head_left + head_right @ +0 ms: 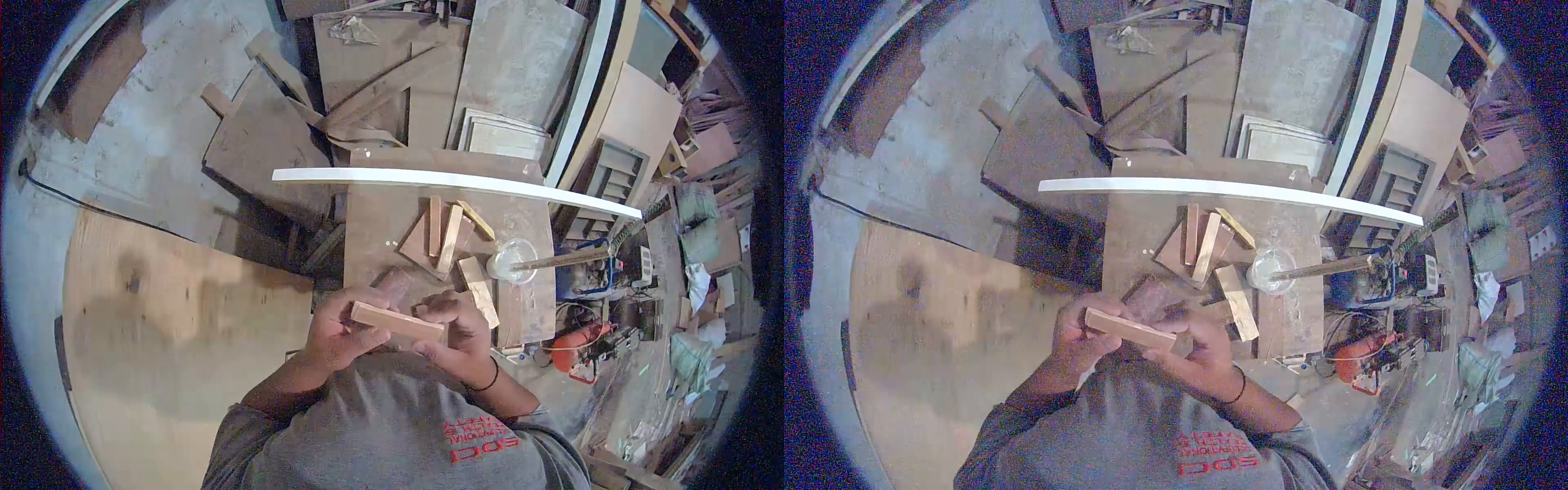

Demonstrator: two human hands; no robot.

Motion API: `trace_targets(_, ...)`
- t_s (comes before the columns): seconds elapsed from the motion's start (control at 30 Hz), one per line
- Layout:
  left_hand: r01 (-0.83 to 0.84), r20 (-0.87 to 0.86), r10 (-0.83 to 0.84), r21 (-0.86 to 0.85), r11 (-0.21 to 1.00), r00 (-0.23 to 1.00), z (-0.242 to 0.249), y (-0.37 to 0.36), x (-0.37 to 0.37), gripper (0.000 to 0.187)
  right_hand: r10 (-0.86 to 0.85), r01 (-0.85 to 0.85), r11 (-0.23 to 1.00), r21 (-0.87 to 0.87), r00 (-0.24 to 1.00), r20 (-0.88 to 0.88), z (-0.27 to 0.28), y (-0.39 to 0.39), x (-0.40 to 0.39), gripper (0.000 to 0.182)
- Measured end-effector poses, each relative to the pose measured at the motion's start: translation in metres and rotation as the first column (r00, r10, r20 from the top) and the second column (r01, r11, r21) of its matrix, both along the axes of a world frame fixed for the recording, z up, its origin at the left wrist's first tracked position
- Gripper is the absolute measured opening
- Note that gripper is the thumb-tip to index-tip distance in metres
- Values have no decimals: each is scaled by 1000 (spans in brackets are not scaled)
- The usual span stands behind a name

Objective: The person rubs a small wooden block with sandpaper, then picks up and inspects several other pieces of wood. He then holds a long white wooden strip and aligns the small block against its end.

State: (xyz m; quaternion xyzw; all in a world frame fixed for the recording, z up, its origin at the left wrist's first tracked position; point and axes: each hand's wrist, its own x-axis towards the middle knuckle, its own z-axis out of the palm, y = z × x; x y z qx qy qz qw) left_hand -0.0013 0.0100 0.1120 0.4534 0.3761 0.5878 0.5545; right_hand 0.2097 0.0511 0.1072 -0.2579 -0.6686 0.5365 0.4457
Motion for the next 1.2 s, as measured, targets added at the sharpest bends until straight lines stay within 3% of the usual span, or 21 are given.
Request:
trace_targets(0.17, 51, -124, -34, 134, 990, 992, -16, 5, -6, 25, 33, -30, 999, 37, 994, -103, 6, 6, 0, 29)
trace_targets(0.27, 57, -125, -42, 123, 991, 991, -19, 3, -2, 29, 48, -47, 999, 25, 997, -66, 13, 7, 1, 24)
trace_targets(0.37, 95, -307, -61, 97, 991, 950, -18, 4, 0, 30, 45, -45, 999, -13, 998, -32, 21, 5, -3, 27)
trace_targets(0.47, 119, -249, -88, 114, 986, 965, -21, 5, 4, 31, 94, -94, 995, -27, 995, 35, 18, 6, -2, 32)
trace_targets(0.57, 141, -381, -74, 152, 978, 922, -29, 6, 6, 30, 64, -67, 997, 42, 997, 50, 16, 6, -5, 32)
trace_targets(0.67, 141, -283, -111, 89, 986, 953, -36, 4, 7, 32, 39, -44, 994, 102, 998, 42, 17, 7, -7, 33)
trace_targets(0.73, 148, -127, -152, -46, 988, 980, -36, 3, 9, 32, 56, -64, 990, 125, 996, 68, 20, 9, -5, 31)
trace_targets(0.8, 139, -119, -146, -58, 989, 982, -37, 1, 11, 32, 56, -70, 987, 145, 994, 96, 20, 9, -5, 30)
trace_targets(0.87, 114, -257, -96, 56, 992, 962, -38, 0, 13, 32, 38, -59, 985, 163, 991, 127, 20, 8, -6, 30)
trace_targets(1.0, 111, -149, -127, -110, 988, 981, -46, -4, 12, 30, 43, -67, 978, 198, 991, 124, 18, 10, -7, 32)
trace_targets(1.2, 97, -216, -102, -33, 995, 971, -49, -4, 14, 26, 54, -87, 965, 246, 989, 137, 18, 11, -9, 34)
